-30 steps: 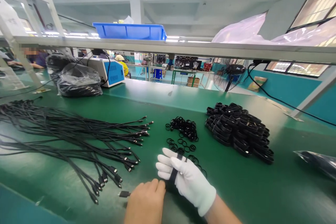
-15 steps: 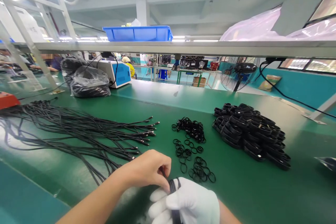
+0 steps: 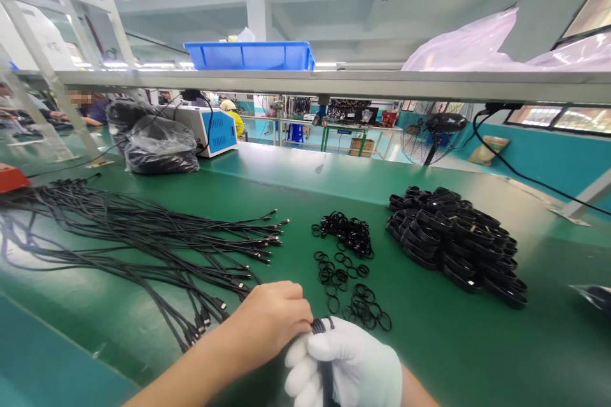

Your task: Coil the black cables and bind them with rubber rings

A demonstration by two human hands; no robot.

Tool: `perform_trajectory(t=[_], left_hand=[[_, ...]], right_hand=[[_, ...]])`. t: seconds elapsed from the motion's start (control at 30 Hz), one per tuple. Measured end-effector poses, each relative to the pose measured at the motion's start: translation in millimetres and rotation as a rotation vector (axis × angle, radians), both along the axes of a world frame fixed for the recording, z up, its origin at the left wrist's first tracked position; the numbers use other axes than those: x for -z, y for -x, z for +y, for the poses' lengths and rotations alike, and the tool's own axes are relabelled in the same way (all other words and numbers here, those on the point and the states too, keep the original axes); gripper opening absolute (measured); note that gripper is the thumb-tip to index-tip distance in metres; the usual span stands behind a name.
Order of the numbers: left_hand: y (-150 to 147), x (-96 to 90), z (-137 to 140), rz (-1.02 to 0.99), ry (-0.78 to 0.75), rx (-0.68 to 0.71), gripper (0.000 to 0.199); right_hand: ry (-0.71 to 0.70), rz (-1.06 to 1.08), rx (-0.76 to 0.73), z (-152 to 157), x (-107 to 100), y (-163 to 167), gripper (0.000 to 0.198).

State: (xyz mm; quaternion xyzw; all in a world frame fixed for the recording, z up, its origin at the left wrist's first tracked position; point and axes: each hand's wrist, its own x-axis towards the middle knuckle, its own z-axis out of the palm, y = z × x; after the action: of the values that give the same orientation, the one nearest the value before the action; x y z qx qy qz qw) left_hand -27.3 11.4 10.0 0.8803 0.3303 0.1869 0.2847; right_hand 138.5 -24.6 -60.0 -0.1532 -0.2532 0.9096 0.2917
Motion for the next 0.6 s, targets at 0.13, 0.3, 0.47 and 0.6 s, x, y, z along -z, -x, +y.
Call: perform_trajectory(t=[0.13,0.3,0.47,0.6], left_hand=[[-2,8.0,4,-0.270,0.654,-0.015,0.008],[-23,34.2,-10,-0.571,0.918,0.006,0.027],[-34,27.4,-24,-0.677,0.813,-0.103,0.020],[-34,5.9,-36,-0.488,0.648,-0.173,0.015]], right_hand=[[-0.046,0.067,-0.071,-3,2,-7,0.041],[-0.233,-0.072,0.014,2,21,-8,0.051],[-0.279,-0.128,0.046,9,20,-16,0.052],[-0.365,-0.122,0.007,10,-3,-25,0.044]])
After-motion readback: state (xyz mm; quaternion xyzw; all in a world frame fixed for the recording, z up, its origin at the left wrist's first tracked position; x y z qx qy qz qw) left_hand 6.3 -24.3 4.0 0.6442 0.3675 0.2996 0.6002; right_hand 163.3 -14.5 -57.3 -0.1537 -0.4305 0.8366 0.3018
